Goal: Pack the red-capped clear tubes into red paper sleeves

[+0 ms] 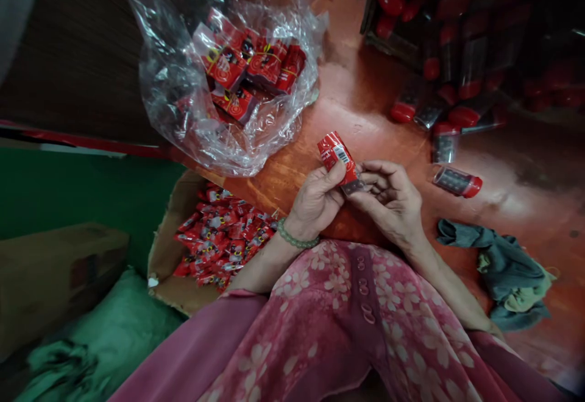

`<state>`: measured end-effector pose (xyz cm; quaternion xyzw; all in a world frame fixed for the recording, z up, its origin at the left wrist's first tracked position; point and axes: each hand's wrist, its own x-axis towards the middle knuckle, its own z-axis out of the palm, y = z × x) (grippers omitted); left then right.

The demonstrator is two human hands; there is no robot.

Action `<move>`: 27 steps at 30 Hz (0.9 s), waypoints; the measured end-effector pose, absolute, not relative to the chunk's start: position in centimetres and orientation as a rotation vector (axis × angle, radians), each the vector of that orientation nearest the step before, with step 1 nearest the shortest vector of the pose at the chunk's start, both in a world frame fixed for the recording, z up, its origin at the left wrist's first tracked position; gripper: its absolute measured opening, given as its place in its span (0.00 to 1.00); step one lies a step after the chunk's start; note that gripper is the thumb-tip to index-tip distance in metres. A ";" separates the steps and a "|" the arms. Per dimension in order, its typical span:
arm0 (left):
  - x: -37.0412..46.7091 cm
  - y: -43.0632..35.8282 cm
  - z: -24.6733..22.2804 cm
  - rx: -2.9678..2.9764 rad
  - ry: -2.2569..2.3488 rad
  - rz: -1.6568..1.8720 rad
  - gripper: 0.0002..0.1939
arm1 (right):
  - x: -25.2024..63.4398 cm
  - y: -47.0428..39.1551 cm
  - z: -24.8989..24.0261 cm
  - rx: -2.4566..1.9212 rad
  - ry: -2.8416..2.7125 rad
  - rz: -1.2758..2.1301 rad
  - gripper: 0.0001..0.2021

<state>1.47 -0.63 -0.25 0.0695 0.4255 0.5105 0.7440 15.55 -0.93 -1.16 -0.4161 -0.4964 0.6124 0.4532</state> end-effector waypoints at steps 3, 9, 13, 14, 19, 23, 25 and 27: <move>2.1 -0.8 -0.3 0.156 0.951 1.138 0.22 | 15.6 -1.0 -1.2 -1.075 -1.226 1.457 0.17; 3.5 -1.3 -0.2 0.254 0.971 1.087 0.24 | 16.1 -0.7 -1.3 -1.151 -1.153 1.383 0.16; 3.9 -1.3 -0.2 0.299 1.004 1.145 0.24 | 16.5 -0.1 -1.7 -1.158 -1.089 1.478 0.16; 4.0 -1.4 -0.2 0.303 1.001 1.175 0.24 | 16.6 0.0 -1.8 -1.149 -1.071 1.505 0.16; 4.2 -1.4 -0.5 0.326 0.993 1.242 0.24 | 16.6 0.0 -2.7 -1.061 -0.990 1.592 0.12; 4.4 -1.5 -0.8 0.349 1.006 1.242 0.24 | 16.7 -0.1 -3.7 -0.973 -0.964 1.590 0.10; 4.5 -1.6 -1.1 0.372 1.016 1.225 0.23 | 16.8 -0.1 -4.0 -0.985 -0.994 1.551 0.10; 4.6 -1.8 -1.4 0.405 1.026 1.208 0.24 | 16.9 0.0 -4.3 -1.030 -1.031 1.498 0.12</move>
